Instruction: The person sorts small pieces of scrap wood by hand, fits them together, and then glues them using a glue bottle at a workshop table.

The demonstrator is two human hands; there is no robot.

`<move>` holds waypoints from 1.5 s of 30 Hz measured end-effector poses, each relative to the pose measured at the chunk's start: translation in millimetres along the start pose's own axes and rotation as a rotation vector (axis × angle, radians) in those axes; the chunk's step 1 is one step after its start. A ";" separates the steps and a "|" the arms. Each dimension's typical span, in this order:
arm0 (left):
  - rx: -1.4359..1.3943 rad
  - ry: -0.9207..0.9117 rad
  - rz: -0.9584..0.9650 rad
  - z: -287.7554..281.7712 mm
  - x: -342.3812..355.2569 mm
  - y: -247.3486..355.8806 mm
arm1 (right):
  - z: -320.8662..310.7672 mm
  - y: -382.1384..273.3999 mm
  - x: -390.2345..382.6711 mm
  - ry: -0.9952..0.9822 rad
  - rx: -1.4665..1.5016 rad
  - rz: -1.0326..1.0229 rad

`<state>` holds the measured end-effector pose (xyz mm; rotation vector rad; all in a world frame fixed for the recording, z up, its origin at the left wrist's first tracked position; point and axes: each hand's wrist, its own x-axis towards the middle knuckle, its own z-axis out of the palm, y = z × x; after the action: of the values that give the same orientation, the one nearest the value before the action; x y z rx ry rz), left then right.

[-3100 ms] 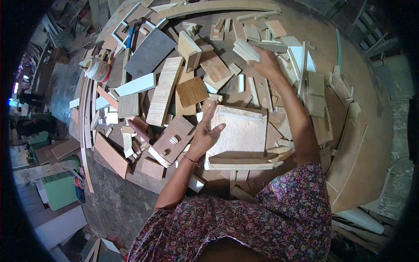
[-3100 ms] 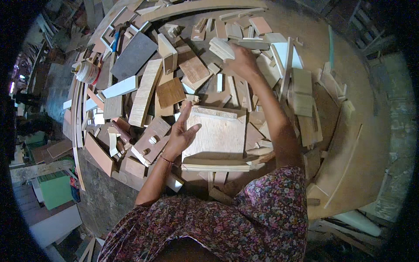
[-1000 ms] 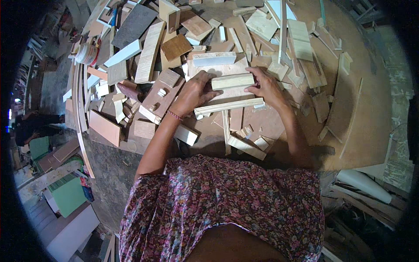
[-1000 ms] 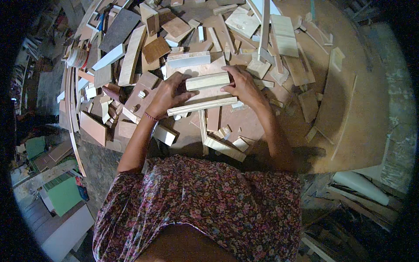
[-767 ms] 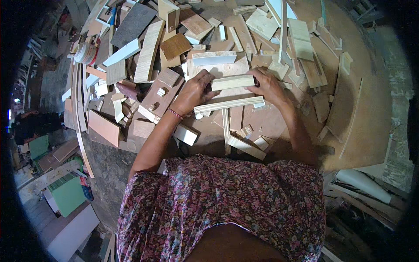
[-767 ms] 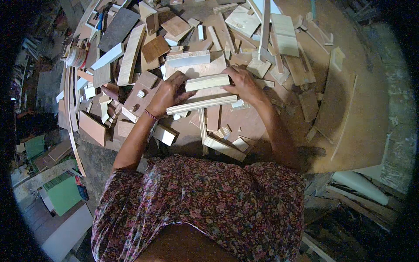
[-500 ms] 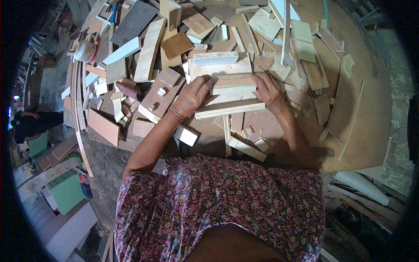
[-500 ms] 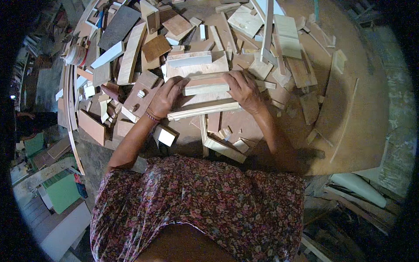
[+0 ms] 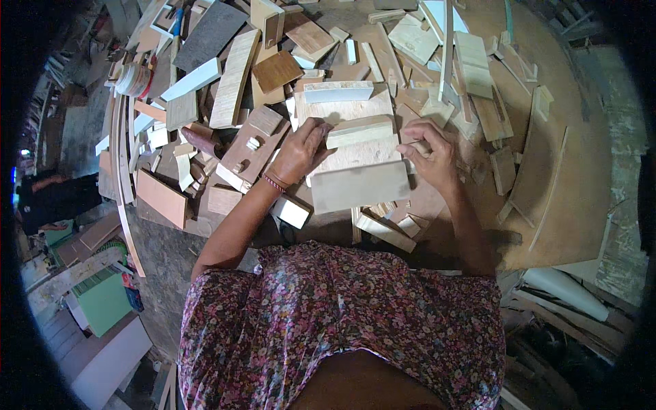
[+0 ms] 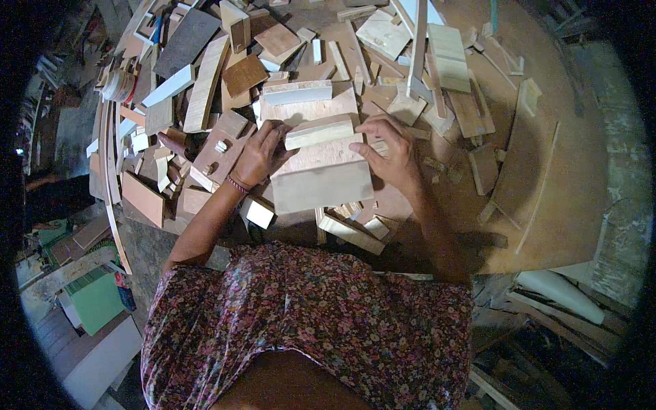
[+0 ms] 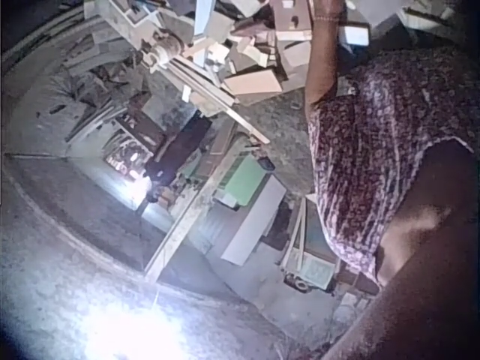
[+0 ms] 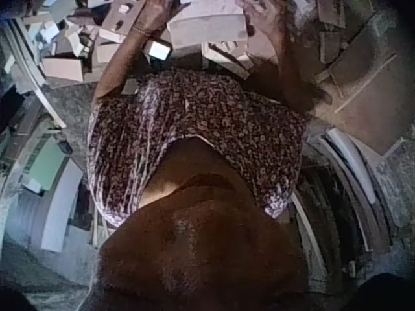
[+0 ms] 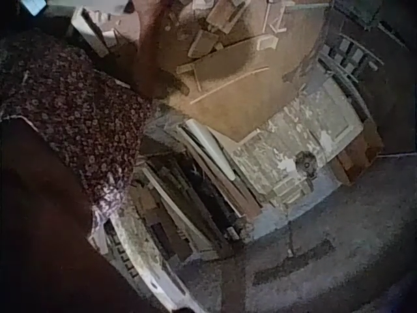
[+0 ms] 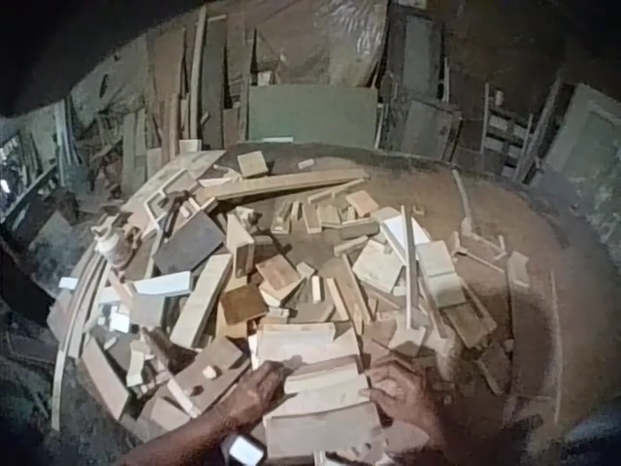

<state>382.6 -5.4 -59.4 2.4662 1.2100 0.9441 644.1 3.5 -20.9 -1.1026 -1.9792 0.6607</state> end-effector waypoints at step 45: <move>-1.248 0.190 -1.027 -28.6 -53.1 25.8 | 40.1 26.3 18.5 0.017 0.702 0.648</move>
<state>356.4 -64.6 -49.2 0.6686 1.1316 1.0606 617.6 29.6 -56.4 -1.2559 -1.1674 1.5284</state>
